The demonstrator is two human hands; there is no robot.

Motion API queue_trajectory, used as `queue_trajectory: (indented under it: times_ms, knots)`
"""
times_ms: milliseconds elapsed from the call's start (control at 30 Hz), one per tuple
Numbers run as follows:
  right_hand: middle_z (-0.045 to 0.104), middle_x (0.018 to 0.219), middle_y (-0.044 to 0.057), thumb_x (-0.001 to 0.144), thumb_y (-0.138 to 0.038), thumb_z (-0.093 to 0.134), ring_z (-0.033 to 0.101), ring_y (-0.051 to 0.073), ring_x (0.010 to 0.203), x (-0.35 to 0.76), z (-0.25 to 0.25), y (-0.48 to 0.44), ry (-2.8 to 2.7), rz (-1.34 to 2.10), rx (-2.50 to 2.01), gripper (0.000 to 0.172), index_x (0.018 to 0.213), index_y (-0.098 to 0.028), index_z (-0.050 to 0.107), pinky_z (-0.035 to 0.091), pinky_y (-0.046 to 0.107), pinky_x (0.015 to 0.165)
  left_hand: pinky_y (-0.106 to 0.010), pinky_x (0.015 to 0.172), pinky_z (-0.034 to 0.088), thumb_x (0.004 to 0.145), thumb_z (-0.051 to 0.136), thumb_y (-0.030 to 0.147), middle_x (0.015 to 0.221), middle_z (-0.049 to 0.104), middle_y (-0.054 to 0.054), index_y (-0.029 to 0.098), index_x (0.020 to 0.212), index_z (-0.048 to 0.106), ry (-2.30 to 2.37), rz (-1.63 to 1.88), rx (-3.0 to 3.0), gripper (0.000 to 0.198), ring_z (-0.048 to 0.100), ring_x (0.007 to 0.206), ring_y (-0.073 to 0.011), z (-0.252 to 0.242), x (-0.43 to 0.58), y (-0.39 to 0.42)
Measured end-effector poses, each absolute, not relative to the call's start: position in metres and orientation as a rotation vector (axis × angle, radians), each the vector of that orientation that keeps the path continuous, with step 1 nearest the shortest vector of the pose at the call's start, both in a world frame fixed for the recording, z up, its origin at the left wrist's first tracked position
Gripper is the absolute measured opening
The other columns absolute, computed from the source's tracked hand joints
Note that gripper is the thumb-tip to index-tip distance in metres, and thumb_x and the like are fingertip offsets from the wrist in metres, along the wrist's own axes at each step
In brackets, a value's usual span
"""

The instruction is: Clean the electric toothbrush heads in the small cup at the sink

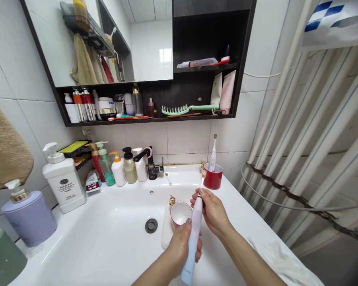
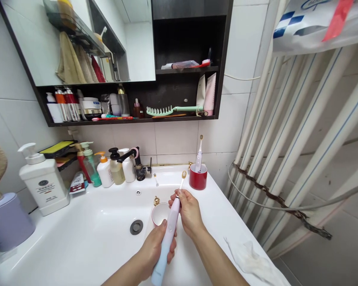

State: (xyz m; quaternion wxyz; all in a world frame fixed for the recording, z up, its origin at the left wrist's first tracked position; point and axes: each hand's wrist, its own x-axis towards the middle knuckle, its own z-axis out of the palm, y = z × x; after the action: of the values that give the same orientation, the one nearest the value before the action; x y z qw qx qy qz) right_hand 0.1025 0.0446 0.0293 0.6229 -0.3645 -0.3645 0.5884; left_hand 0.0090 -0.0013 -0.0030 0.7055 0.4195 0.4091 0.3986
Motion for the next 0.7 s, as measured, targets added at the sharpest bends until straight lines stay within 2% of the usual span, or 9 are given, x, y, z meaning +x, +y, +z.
queue_trajectory:
  times_ms: [300,467,600,700]
  knots:
    - [0.053,0.057,-0.002,0.063,-0.032,0.049,0.051,0.01,0.053,0.1033,0.0283,0.0454,-0.845,1.34,-0.836,0.018,0.069,-0.016,0.048,0.041,0.025,0.056,-0.021,0.038,0.025,0.061,0.027,0.058,0.044,0.042,0.004,0.015,0.066,0.039,0.973,0.944,1.032,0.045,0.035,0.032,-0.0053,-0.0064,0.0078,0.0011]
    - [0.052,0.054,-0.002,0.063,-0.031,0.05,0.05,0.009,0.05,0.1034,0.0262,0.0457,-0.802,1.374,-0.827,0.016,0.068,-0.016,0.047,0.04,0.024,0.052,-0.021,0.039,0.024,0.063,0.022,0.058,0.044,0.039,0.005,0.016,0.067,0.04,0.812,0.706,0.849,0.046,0.034,0.033,-0.0048,-0.0024,0.0023,0.0025]
    - [0.052,0.055,-0.003,0.062,-0.031,0.05,0.051,0.009,0.051,0.1022,0.0256,0.0468,-0.782,1.349,-0.832,0.016,0.068,-0.017,0.047,0.041,0.024,0.054,-0.022,0.039,0.024,0.062,0.024,0.058,0.045,0.041,0.004,0.015,0.067,0.04,0.929,0.861,1.016,0.047,0.034,0.033,-0.0057,-0.0031,0.0025,0.0026]
    - [0.052,0.055,-0.003,0.061,-0.03,0.052,0.051,0.009,0.051,0.1015,0.0252,0.0476,-0.749,1.343,-0.843,0.016,0.068,-0.017,0.048,0.041,0.024,0.055,-0.022,0.039,0.025,0.061,0.021,0.06,0.044,0.041,0.004,0.015,0.067,0.04,0.92,0.812,0.978,0.049,0.035,0.033,-0.006,-0.0035,0.0026,0.0028]
